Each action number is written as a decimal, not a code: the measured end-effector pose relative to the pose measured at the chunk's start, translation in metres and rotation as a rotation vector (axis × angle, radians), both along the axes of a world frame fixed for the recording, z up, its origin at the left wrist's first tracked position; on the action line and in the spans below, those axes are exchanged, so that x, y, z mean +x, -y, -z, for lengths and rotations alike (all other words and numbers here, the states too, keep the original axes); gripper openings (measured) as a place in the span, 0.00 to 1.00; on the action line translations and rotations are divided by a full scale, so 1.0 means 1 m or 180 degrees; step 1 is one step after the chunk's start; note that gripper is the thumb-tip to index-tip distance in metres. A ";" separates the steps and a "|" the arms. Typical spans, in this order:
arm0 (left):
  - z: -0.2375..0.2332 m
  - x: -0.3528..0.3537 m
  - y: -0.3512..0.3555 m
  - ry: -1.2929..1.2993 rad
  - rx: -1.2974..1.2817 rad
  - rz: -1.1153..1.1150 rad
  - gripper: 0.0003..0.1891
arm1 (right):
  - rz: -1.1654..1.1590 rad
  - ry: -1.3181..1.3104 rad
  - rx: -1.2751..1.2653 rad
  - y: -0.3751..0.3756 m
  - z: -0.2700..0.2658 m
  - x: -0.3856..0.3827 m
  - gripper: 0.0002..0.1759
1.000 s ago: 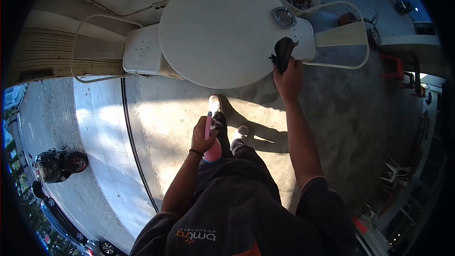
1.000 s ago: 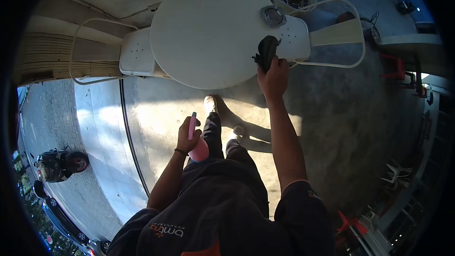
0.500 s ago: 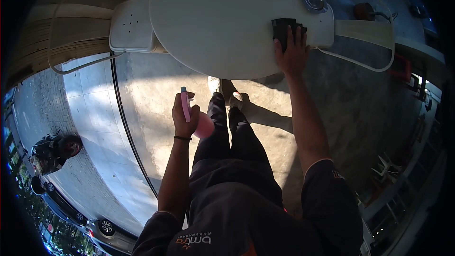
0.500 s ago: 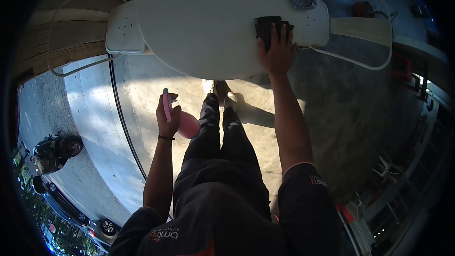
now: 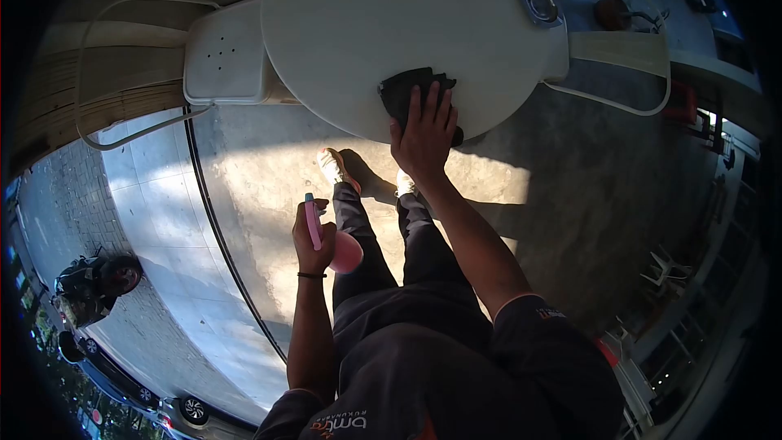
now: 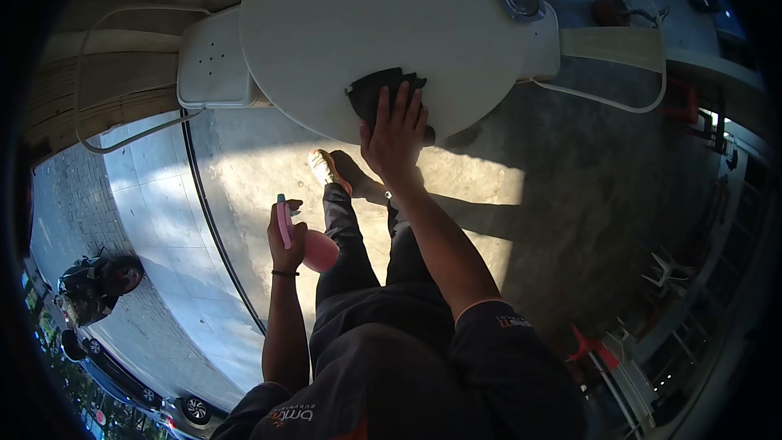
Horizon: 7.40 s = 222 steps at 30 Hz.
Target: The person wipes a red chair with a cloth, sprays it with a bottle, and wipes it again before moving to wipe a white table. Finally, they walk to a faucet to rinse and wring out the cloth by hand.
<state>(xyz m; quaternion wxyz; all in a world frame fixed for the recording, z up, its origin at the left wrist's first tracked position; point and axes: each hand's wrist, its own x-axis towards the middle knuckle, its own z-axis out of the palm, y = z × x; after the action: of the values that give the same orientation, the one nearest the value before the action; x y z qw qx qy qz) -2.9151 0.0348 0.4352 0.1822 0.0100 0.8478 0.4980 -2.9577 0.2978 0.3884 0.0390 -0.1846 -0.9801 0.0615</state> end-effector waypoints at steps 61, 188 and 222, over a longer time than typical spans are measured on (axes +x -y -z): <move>-0.029 -0.140 0.045 -0.0169 -0.0471 0.0043 0.19 | 0.0488 -0.0186 -0.0134 -0.060 -0.003 -0.020 0.35; -0.032 -0.641 -2.219 0.1341 0.1955 0.2425 0.12 | 0.1644 -0.3045 -0.8436 -2.038 -0.050 -0.427 0.29; -0.014 -0.686 -3.503 0.1962 0.2777 0.4022 0.11 | 0.2759 -0.4826 -0.4117 -3.197 -0.065 -0.448 0.21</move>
<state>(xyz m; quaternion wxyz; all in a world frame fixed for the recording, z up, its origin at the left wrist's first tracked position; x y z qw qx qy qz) -3.6009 3.5378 0.4490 0.6319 0.4175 0.3250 0.5663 -3.4059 3.4948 0.4532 0.5478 -0.4145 -0.3346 0.6451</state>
